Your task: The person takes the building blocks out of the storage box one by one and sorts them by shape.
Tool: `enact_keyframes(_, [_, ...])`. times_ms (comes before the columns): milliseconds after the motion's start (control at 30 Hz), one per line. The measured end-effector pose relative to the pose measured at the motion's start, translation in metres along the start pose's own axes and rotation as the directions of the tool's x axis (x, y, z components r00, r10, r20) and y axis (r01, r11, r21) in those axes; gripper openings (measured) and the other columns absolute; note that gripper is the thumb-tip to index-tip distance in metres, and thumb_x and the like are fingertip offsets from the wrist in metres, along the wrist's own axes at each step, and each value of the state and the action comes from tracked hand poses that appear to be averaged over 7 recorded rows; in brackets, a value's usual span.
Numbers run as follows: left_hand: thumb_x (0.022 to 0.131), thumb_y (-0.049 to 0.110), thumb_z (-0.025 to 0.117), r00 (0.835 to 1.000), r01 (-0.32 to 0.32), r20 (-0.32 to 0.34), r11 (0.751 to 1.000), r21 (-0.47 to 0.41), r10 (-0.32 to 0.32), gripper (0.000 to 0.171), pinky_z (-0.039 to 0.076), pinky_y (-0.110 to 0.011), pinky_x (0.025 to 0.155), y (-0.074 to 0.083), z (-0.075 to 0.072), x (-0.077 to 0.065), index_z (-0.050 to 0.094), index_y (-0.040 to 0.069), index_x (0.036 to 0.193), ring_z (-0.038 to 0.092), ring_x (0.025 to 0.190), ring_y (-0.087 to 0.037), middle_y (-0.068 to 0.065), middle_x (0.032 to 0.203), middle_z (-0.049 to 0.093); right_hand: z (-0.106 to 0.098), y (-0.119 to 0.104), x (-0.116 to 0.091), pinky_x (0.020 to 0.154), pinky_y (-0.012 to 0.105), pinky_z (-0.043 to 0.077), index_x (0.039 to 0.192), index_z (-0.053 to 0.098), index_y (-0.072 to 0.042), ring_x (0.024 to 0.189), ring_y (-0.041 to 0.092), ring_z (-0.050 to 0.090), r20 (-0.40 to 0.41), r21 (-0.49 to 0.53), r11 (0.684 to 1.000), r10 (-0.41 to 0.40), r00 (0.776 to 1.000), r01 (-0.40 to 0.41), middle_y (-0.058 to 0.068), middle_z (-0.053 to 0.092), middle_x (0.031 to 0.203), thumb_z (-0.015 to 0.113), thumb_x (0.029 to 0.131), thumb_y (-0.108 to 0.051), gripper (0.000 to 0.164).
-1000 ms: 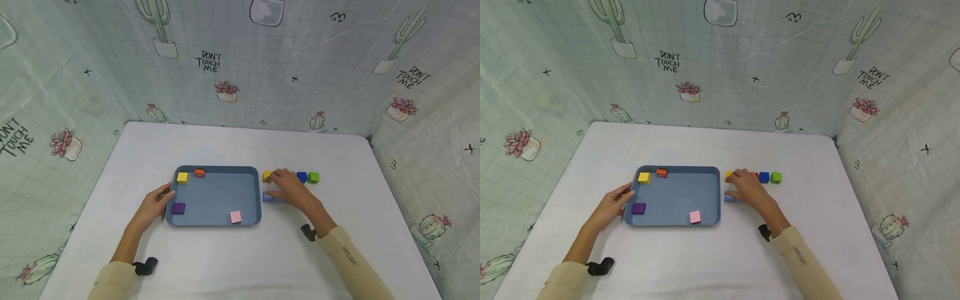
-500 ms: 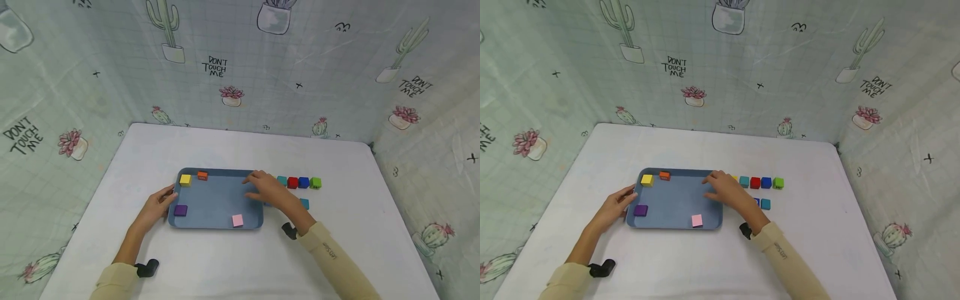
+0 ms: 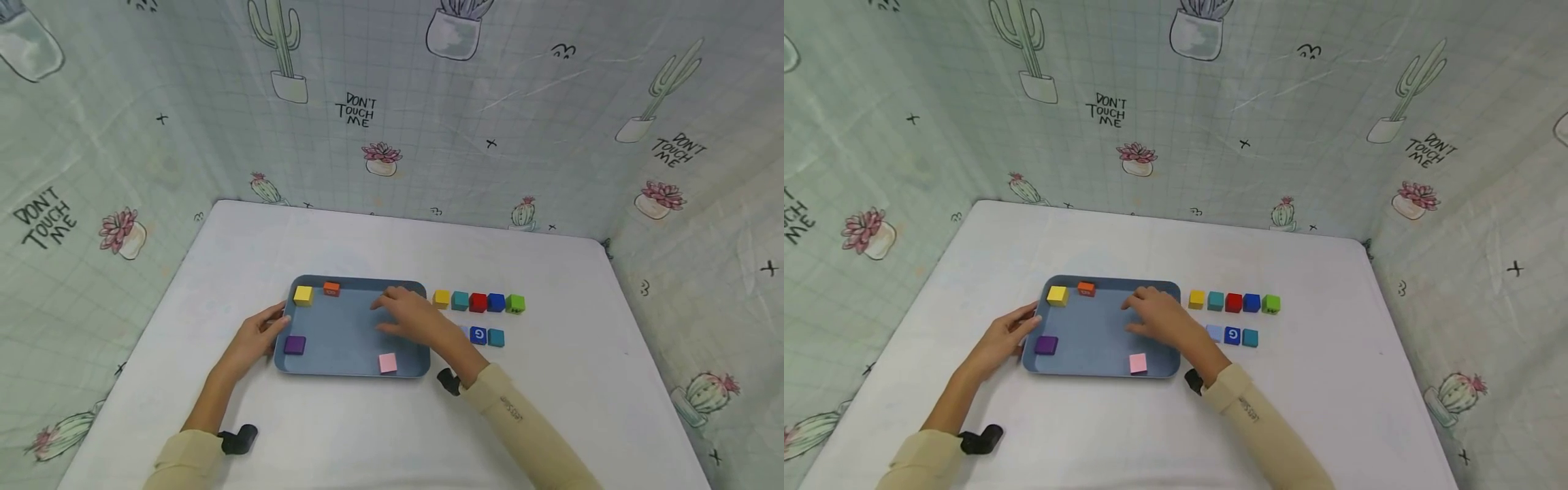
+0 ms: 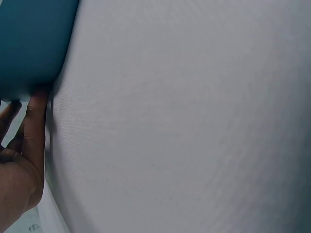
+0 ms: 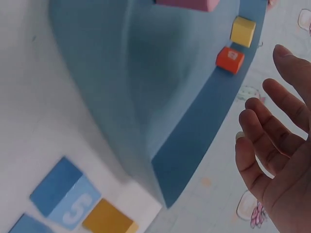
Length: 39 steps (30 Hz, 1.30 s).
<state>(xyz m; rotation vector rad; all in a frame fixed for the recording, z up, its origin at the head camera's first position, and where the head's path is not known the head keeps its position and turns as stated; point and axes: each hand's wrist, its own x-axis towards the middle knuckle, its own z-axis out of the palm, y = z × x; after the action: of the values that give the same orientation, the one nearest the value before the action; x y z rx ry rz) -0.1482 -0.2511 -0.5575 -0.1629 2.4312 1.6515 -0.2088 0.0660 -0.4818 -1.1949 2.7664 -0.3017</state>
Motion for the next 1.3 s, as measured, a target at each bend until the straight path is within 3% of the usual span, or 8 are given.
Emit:
enact_keyframes(333, [0.096, 0.039, 0.053, 1.0, 0.005, -0.009, 1.0, -0.003, -0.005, 0.064, 0.052, -0.033, 0.066, -0.004, 0.0, 0.002, 0.03, 0.01, 0.148, 0.05, 0.107, -0.032, -0.021, 0.138, 0.04, 0.013, -0.024, 0.025, 0.079, 0.022, 0.046, 0.119, 0.063, -0.015, 0.095, 0.011, 0.055, 0.031, -0.032, 0.992, -0.121, 0.992, 0.122, 0.002, 0.059, 0.111, 0.071, 0.085, -0.033, 0.04])
enact_keyframes(700, [0.095, 0.042, 0.054, 1.0, 0.0, -0.01, 1.0, -0.006, 0.0, 0.065, 0.051, -0.032, 0.062, -0.003, -0.004, 0.003, 0.033, 0.011, 0.147, 0.049, 0.1, -0.03, -0.02, 0.135, 0.043, 0.006, -0.054, 0.05, 0.087, 0.021, 0.043, 0.122, 0.062, -0.016, 0.102, 0.01, 0.054, 0.101, -0.045, 0.982, -0.18, 0.978, 0.186, 0.0, 0.058, 0.116, 0.067, 0.088, -0.034, 0.039])
enact_keyframes(933, [0.096, 0.039, 0.054, 1.0, -0.008, 0.01, 1.0, -0.016, 0.009, 0.063, 0.05, -0.032, 0.062, -0.003, -0.005, 0.004, 0.033, 0.009, 0.147, 0.05, 0.1, -0.03, -0.021, 0.136, 0.042, 0.008, -0.069, 0.068, 0.084, 0.019, 0.044, 0.12, 0.064, -0.018, 0.097, 0.009, 0.056, 0.132, -0.113, 0.952, -0.268, 0.954, 0.284, -0.002, 0.058, 0.112, 0.068, 0.088, -0.031, 0.035])
enact_keyframes(1167, [0.094, 0.042, 0.056, 1.0, -0.014, -0.005, 1.0, -0.027, 0.014, 0.064, 0.048, -0.031, 0.056, -0.005, -0.007, 0.003, 0.037, 0.01, 0.145, 0.05, 0.082, -0.024, -0.018, 0.13, 0.046, 0.022, -0.086, 0.085, 0.081, 0.019, 0.045, 0.124, 0.061, -0.024, 0.098, 0.009, 0.055, 0.213, -0.179, 0.913, -0.329, 0.92, 0.368, -0.003, 0.059, 0.112, 0.068, 0.089, -0.029, 0.036])
enact_keyframes(1300, [0.094, 0.04, 0.056, 0.999, -0.038, -0.004, 0.999, -0.031, 0.038, 0.062, 0.048, -0.03, 0.056, -0.003, -0.006, 0.004, 0.038, 0.01, 0.145, 0.052, 0.081, -0.023, -0.017, 0.127, 0.048, 0.028, -0.091, 0.09, 0.077, 0.02, 0.045, 0.13, 0.058, -0.028, 0.096, 0.009, 0.054, 0.25, -0.208, 0.897, -0.337, 0.908, 0.39, -0.003, 0.058, 0.112, 0.066, 0.09, -0.026, 0.041])
